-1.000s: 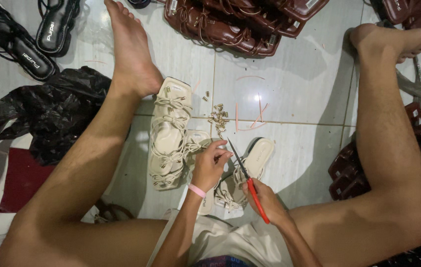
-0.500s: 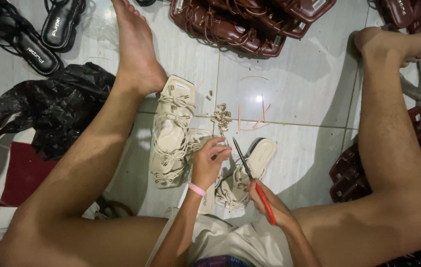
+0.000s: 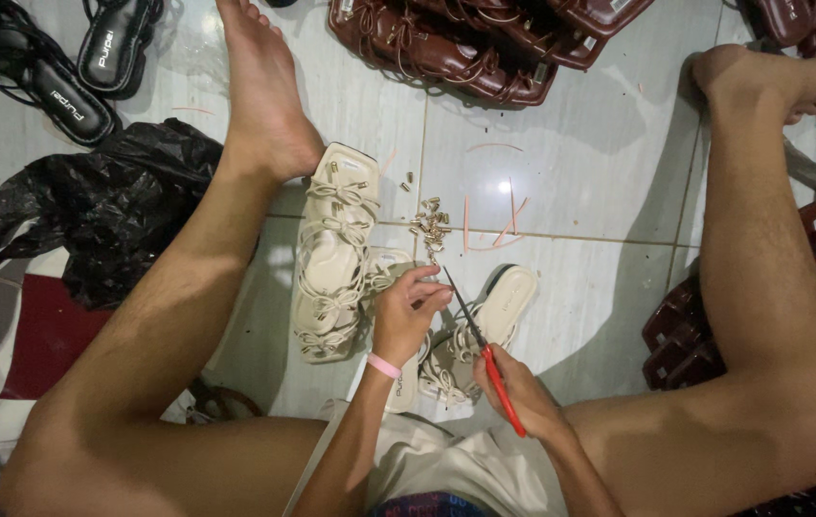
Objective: The person sits on the floor and assembles shoes by attaching small metal pieces to the laces of black and white shoes. They use scissors to cut the laces and then thread the metal pieces onto them.
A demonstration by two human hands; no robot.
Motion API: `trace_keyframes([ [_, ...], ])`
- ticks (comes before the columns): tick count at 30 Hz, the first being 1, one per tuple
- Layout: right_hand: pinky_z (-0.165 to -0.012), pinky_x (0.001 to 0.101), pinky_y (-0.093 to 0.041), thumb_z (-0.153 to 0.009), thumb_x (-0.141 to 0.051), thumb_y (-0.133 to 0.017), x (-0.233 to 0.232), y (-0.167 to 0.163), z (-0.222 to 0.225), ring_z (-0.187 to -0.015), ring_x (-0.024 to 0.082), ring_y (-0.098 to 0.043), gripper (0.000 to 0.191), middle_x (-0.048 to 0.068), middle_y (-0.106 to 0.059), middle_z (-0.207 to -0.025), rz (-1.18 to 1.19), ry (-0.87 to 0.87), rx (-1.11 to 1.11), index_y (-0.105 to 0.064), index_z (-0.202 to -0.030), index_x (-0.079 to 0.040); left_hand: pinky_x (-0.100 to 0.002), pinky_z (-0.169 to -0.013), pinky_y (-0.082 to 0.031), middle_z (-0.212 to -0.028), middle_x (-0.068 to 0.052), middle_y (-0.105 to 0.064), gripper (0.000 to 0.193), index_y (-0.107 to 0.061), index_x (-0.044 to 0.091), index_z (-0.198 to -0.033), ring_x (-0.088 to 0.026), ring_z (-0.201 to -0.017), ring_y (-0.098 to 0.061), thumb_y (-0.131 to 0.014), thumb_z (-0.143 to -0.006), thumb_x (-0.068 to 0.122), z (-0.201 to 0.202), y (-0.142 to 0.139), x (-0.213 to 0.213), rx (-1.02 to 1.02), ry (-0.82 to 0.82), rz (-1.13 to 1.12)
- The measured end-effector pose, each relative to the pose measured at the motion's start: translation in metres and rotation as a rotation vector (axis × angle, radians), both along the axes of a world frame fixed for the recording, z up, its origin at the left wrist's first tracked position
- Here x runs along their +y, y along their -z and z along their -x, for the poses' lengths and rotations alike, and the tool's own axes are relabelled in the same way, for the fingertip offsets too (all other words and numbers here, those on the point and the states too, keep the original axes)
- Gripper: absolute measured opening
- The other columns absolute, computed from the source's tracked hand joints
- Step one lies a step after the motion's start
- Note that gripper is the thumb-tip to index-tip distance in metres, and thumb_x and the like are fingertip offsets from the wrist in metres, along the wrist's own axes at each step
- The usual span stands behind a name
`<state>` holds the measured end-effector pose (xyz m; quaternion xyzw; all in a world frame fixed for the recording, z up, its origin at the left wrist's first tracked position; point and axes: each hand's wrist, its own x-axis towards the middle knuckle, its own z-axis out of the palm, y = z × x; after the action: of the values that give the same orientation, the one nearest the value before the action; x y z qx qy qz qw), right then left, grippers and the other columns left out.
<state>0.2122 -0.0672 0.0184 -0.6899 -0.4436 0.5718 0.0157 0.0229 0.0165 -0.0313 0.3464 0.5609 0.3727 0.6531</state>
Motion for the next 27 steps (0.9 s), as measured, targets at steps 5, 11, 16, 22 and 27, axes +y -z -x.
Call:
trace_keyframes([
  [5,-0.063,0.0368,-0.049,-0.099,-0.028,-0.059,0.006,-0.004,0.003,-0.064,0.019,-0.055,0.024,0.01,-0.061,-0.071,0.015,-0.011,-0.025,-0.061,-0.1,-0.004,-0.027,-0.078,-0.062,-0.098,-0.013,-0.08,0.039,-0.065,-0.003,-0.124,-0.015,-0.084,-0.078,-0.076,-0.087,0.004,-0.001,-0.002,0.001,0.001,0.001,0.022],
  [11,-0.061,0.0364,-0.048,-0.098,-0.027,-0.059,0.007,-0.004,0.003,-0.062,0.019,-0.055,0.024,0.01,-0.061,-0.069,-0.014,0.018,0.001,-0.064,-0.103,-0.004,-0.026,-0.076,-0.061,-0.097,-0.013,-0.081,0.036,-0.065,-0.003,-0.122,-0.014,-0.082,-0.077,-0.075,-0.088,0.005,-0.001,-0.004,0.002,0.02,-0.001,0.036],
  [16,-0.063,0.0325,-0.048,-0.1,-0.028,-0.06,0.0,0.003,0.001,-0.064,0.016,-0.054,0.025,0.008,-0.061,-0.069,-0.016,0.053,-0.003,-0.066,-0.103,-0.004,-0.026,-0.078,-0.061,-0.098,-0.012,-0.081,0.036,-0.066,-0.003,-0.121,-0.013,-0.086,-0.077,-0.076,-0.087,0.004,-0.002,-0.001,0.001,0.055,0.003,-0.022],
  [22,-0.064,0.0282,-0.048,-0.098,-0.021,-0.063,-0.009,0.026,-0.004,-0.069,0.01,-0.054,0.017,0.003,-0.061,-0.076,-0.102,0.191,0.072,-0.063,-0.096,-0.004,-0.027,-0.071,-0.062,-0.104,-0.011,-0.076,0.062,-0.054,0.002,-0.135,-0.018,-0.092,-0.077,-0.081,-0.079,0.003,0.004,-0.009,0.001,-0.01,0.061,0.026],
  [27,-0.06,0.0227,-0.047,-0.093,-0.012,-0.071,0.0,0.035,-0.005,-0.075,0.007,-0.057,0.027,0.004,-0.063,-0.089,-0.266,0.479,0.274,-0.045,-0.089,-0.008,-0.026,-0.072,-0.063,-0.103,-0.009,-0.073,0.07,-0.048,0.008,-0.143,-0.019,-0.092,-0.078,-0.08,-0.081,0.003,0.012,-0.028,-0.001,-0.045,0.326,0.001],
])
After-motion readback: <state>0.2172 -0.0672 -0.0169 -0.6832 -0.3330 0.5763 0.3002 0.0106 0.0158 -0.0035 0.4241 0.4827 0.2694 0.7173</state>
